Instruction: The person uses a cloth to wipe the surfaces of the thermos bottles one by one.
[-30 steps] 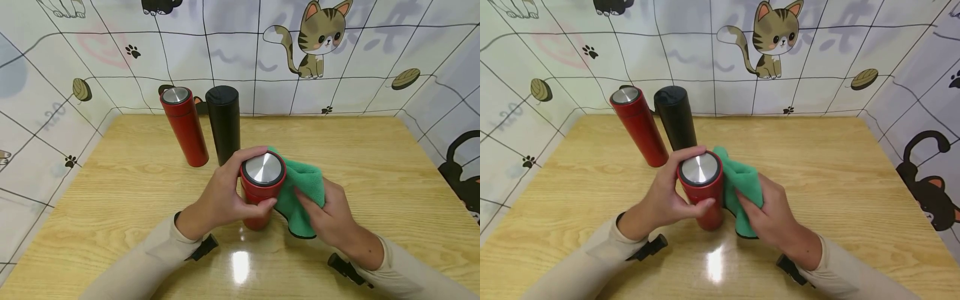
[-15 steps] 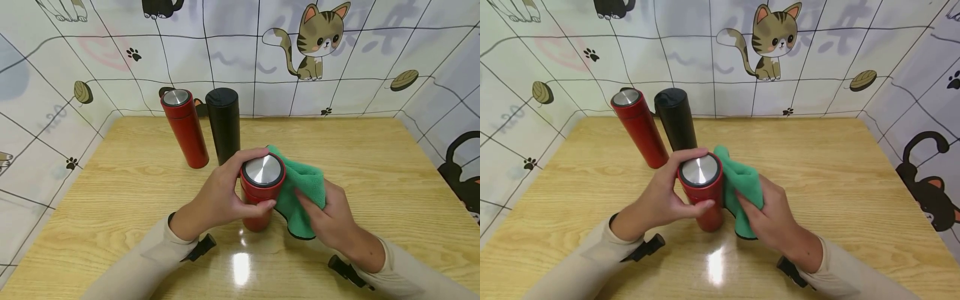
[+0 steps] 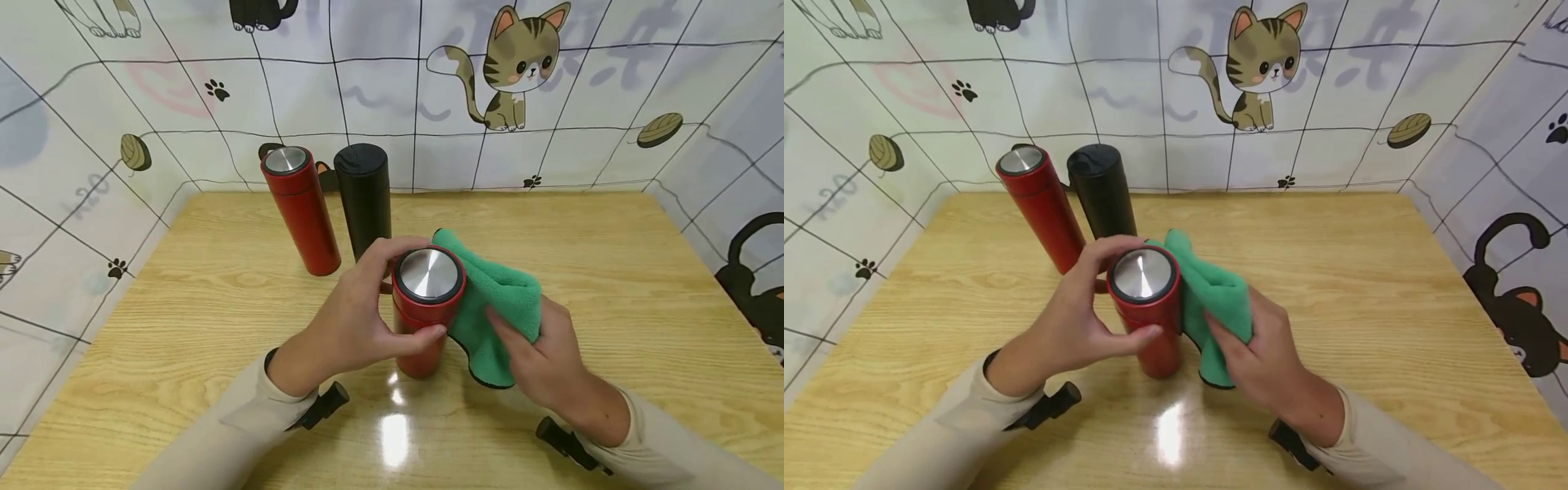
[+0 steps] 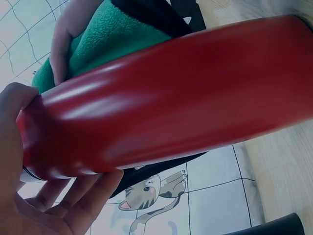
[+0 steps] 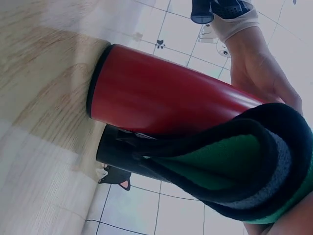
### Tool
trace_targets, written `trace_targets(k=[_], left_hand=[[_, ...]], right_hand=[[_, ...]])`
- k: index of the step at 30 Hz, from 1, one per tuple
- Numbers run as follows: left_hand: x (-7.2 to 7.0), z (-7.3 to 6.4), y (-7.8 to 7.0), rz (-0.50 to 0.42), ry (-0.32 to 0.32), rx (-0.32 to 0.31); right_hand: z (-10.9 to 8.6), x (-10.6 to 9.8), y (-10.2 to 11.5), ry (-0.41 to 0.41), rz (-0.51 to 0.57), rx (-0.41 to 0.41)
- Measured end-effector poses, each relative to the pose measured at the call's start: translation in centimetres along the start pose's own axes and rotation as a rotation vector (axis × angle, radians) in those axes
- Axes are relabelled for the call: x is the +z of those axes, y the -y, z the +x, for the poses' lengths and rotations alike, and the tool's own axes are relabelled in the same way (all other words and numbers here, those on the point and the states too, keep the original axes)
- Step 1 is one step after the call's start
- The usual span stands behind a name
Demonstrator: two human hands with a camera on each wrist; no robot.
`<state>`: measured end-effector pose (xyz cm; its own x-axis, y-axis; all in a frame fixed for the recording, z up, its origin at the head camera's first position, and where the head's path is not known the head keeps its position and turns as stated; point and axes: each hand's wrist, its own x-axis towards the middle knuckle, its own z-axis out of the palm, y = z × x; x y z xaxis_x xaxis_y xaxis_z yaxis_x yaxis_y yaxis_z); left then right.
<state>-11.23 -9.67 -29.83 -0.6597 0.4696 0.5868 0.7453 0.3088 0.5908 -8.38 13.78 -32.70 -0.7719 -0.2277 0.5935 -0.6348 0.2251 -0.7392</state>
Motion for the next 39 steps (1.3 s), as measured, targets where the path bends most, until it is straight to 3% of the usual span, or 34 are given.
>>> trace_targets(k=[9,18,21,27,33,39], left_hand=[[-0.18,-0.03,0.00,-0.004,0.014,0.027],[-0.22,0.04,0.01,-0.010,0.049,0.016],[-0.21,-0.05,0.07,-0.023,0.055,0.015],[-0.22,-0.07,0.12,-0.041,0.033,-0.015],[-0.10,-0.21,-0.06,-0.017,0.034,-0.080],[0.01,-0.20,-0.17,0.020,0.045,-0.072]], right_hand=[[0.21,0.09,-0.14,0.111,-0.064,0.078],[-0.13,-0.01,0.23,-0.011,0.030,0.008],[-0.01,-0.02,0.23,0.013,0.028,-0.001],[0.40,-0.03,0.12,0.060,-0.079,0.054],[0.18,-0.04,0.14,0.004,-0.016,0.026],[0.23,0.00,0.07,0.059,-0.056,0.061]])
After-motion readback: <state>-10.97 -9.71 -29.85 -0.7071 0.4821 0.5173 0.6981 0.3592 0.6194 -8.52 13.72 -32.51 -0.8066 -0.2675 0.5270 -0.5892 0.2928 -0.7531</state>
